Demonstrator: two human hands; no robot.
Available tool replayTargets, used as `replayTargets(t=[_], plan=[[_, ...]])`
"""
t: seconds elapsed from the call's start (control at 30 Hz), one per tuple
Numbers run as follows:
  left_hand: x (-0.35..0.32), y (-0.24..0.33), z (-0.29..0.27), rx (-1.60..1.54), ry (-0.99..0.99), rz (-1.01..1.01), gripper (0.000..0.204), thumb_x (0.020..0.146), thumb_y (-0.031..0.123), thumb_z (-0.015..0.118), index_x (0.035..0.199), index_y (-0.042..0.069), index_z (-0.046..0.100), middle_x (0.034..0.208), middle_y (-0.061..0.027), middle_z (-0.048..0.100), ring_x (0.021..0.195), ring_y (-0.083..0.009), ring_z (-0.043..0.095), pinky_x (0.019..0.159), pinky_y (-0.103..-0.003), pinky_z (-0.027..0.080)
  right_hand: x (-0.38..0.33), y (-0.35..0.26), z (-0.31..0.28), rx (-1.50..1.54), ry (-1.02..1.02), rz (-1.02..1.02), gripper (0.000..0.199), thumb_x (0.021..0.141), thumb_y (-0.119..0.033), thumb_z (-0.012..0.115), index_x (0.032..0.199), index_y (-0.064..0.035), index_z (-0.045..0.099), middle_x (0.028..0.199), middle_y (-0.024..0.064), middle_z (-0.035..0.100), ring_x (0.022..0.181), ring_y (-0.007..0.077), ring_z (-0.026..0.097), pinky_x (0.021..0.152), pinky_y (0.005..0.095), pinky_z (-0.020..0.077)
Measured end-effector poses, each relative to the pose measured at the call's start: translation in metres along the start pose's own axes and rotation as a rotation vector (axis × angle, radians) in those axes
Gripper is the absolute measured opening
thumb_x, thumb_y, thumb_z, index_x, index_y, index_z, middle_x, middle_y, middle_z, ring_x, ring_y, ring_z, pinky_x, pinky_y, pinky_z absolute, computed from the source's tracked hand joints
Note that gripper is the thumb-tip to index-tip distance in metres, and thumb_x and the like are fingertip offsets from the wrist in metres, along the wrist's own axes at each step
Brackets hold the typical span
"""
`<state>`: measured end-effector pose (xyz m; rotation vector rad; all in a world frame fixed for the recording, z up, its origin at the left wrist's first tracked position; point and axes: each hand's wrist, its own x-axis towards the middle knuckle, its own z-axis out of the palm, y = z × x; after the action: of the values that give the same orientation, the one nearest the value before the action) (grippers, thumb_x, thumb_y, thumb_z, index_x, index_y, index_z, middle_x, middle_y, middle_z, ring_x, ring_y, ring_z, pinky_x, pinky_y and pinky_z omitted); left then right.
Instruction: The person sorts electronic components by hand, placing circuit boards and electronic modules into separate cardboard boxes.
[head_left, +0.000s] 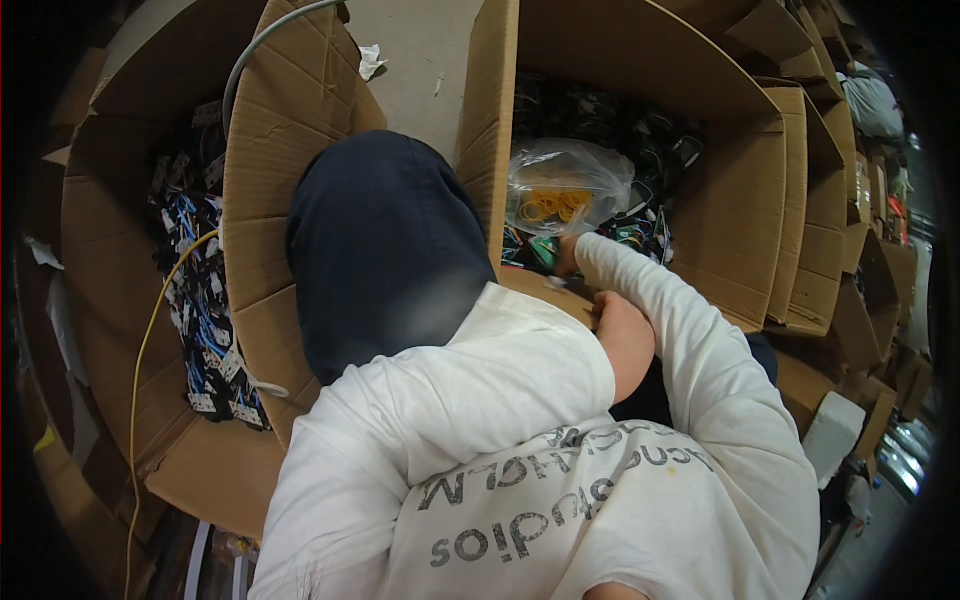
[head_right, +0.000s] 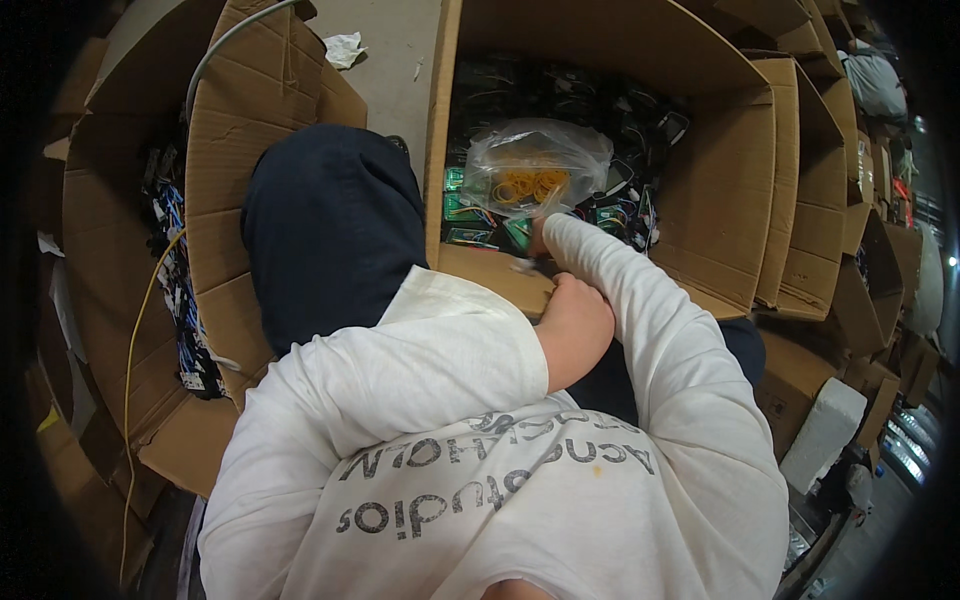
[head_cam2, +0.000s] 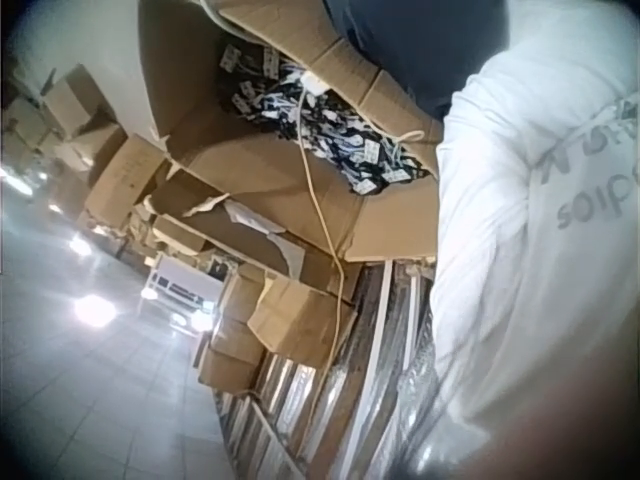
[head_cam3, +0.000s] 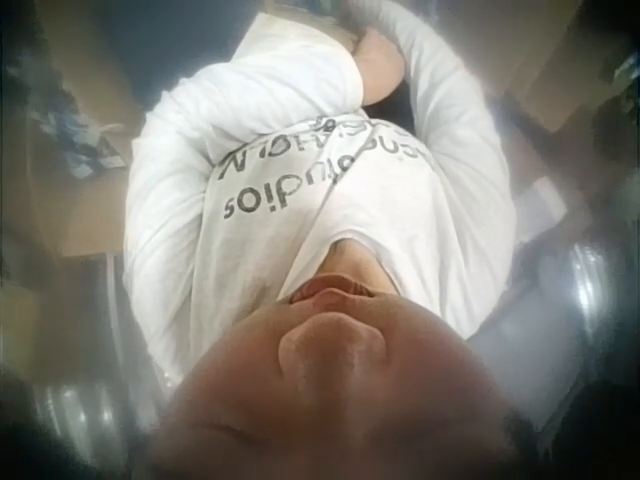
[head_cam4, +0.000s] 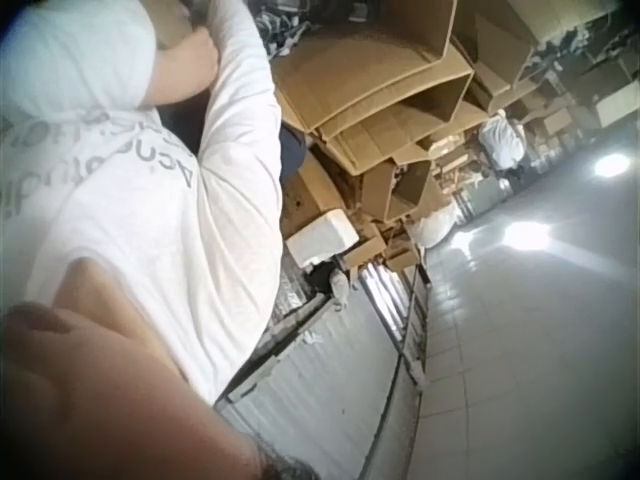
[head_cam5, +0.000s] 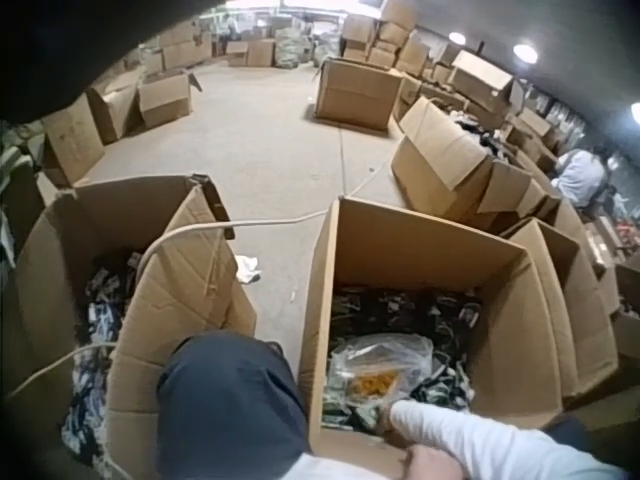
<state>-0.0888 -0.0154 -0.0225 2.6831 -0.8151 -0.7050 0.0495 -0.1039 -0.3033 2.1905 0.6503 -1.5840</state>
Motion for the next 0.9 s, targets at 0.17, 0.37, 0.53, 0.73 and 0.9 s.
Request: replayTargets(t=[0.17, 0.37, 0.53, 0.73, 0.9], plan=[[0.008, 0.002, 0.004, -0.072, 0.062, -0.028, 0.028, 0.089, 0.013, 0.066, 0.115, 0.006, 0.076, 0.114, -0.0124, 0.075, 0.104, -0.0316, 0.07, 0.09, -0.053, 0.046, 0.032, 0.065, 0.014, -0.946, -0.101, 0.152, 0.048, 0.101, -0.03, 0.043, 0.143, -0.0079, 0.048, 0.143, 0.0253, 0.054, 0.131, 0.0404, 0.053, 0.111, 0.0459, 0.0403], [0.003, -0.004, -0.004, -0.023, 0.019, 0.016, 0.035, 0.095, 0.019, 0.06, 0.126, 0.005, 0.064, 0.112, -0.0117, 0.072, 0.104, -0.0302, 0.069, 0.093, -0.052, 0.045, 0.051, 0.106, 0.027, -0.252, 0.136, 0.366, 0.089, 0.092, -0.048, 0.065, 0.162, -0.0149, 0.02, 0.154, 0.0202, 0.046, 0.146, 0.0333, 0.04, 0.121, 0.0404, 0.027], [0.002, -0.01, 0.001, -0.087, -0.034, 0.012, 0.035, 0.095, 0.019, 0.059, 0.127, 0.005, 0.064, 0.114, -0.0122, 0.072, 0.106, -0.0309, 0.069, 0.094, -0.053, 0.045, 0.034, 0.085, -0.004, -0.141, -0.124, 0.145, 0.089, 0.073, -0.037, 0.084, 0.146, -0.0045, 0.047, 0.131, 0.0212, 0.063, 0.123, 0.0331, 0.061, 0.107, 0.0404, 0.0444], [0.007, -0.013, 0.004, -0.161, 0.049, 0.03, 0.029, 0.094, 0.021, 0.059, 0.119, 0.006, 0.066, 0.111, -0.0125, 0.072, 0.099, -0.0301, 0.071, 0.089, -0.047, 0.046, -0.065, 0.119, -0.056, 0.359, -0.223, 0.112, 0.07, 0.065, -0.014, 0.086, 0.13, 0.0019, 0.063, 0.095, 0.0123, 0.073, 0.082, 0.0222, 0.069, 0.07, 0.0394, 0.0568], [0.007, -0.023, 0.001, -0.194, 0.061, 0.024, 0.03, 0.097, 0.028, 0.059, 0.116, 0.007, 0.068, 0.111, -0.0131, 0.072, 0.102, -0.0306, 0.07, 0.086, -0.045, 0.047, -0.213, 0.149, -0.074, 0.845, 0.21, 0.125, 0.073, 0.071, 0.003, 0.079, 0.139, 0.0011, 0.052, 0.11, 0.0136, 0.07, 0.101, 0.0207, 0.065, 0.084, 0.0343, 0.0543]])
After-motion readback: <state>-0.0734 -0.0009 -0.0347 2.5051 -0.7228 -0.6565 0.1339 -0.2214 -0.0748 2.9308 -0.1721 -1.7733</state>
